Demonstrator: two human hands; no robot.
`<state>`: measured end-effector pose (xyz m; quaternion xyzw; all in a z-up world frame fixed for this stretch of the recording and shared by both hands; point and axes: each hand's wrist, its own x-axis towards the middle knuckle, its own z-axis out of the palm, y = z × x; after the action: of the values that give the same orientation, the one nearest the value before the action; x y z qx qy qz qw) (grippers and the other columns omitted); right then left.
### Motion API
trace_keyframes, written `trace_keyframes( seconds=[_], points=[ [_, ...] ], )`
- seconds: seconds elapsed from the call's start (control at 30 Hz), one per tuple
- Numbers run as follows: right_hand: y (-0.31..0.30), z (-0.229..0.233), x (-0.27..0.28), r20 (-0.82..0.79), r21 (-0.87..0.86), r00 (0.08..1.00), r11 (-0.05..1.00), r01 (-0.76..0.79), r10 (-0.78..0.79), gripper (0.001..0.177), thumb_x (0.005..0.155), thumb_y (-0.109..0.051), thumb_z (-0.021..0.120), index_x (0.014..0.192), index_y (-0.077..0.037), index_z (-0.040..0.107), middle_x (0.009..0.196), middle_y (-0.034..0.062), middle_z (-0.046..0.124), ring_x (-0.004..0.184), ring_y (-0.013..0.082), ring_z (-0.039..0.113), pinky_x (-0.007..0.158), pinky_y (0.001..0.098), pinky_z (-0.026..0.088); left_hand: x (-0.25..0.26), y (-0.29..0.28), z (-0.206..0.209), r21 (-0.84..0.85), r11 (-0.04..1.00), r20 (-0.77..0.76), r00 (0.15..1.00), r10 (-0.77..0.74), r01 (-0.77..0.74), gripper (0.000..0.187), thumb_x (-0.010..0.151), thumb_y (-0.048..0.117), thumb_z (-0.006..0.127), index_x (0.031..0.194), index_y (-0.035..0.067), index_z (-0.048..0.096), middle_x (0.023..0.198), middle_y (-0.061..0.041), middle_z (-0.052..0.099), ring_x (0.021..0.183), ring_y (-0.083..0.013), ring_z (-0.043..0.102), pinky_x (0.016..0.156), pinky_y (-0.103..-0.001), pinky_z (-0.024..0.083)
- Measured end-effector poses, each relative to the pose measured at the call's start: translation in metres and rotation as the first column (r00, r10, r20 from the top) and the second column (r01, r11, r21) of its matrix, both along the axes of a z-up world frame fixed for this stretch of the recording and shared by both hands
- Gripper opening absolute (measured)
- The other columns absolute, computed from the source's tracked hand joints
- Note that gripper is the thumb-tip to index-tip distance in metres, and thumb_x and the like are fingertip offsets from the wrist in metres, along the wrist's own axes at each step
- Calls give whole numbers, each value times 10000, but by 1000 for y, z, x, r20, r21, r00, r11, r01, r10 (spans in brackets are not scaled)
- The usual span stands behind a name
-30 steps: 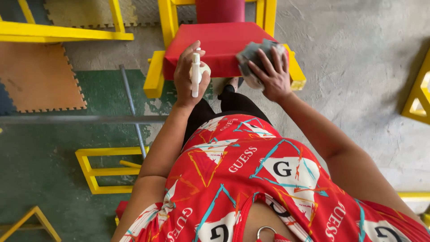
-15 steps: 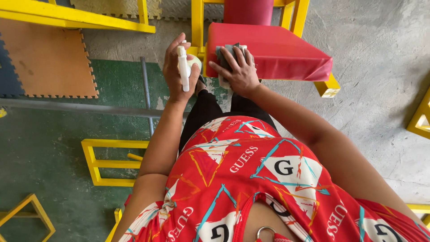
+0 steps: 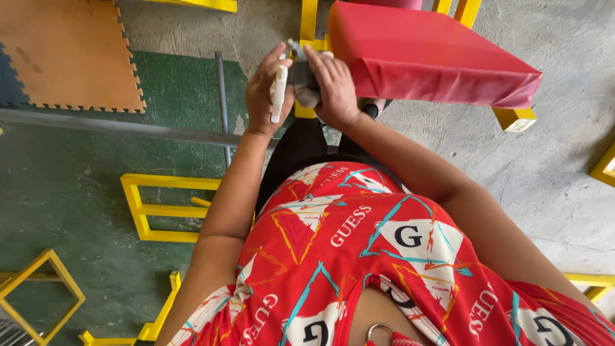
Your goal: Cleaning gym equipment using a spray bottle and a cloth.
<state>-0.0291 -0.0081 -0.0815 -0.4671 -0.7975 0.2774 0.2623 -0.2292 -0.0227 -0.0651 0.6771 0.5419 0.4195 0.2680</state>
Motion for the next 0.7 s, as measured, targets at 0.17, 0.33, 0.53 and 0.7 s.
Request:
trace_keyframes(
  seconds=[0.17,0.33,0.53,0.7],
  points=[
    [-41,-86,-19,120,-462,986,886,-45,112,802,808,-129,769,1528,-94,416,1531,194,481,1456,441,386,1181,534,323,-22,-6,-14,-81,988,-25,991,-133,130,407,901,129,697,1293,162,592,1465,-87,605,1173,-289,705,955,-429,572],
    [-21,-146,-21,103,-484,982,871,-87,156,700,904,-220,767,1499,-22,456,1570,274,383,1433,501,273,1157,552,269,-31,-17,-33,-166,976,-45,988,-149,140,397,934,98,656,1320,163,588,1469,-72,616,1157,-279,712,955,-411,564],
    [-1,-192,-35,-29,-720,969,678,149,-244,430,1013,-258,636,1349,10,642,1372,250,634,1302,411,557,1117,491,449,-35,-23,-45,-242,968,2,997,-75,73,473,924,75,634,1387,138,560,1401,-66,640,1031,-288,726,899,-391,586],
    [33,-96,-34,-358,-888,361,194,-417,-861,460,1042,-266,609,1380,39,544,1250,197,691,1098,298,719,1012,442,581,-37,-10,-40,-295,943,49,988,-143,152,524,759,101,707,1274,105,609,1322,-150,639,811,-321,715,769,-409,587]
  ],
)
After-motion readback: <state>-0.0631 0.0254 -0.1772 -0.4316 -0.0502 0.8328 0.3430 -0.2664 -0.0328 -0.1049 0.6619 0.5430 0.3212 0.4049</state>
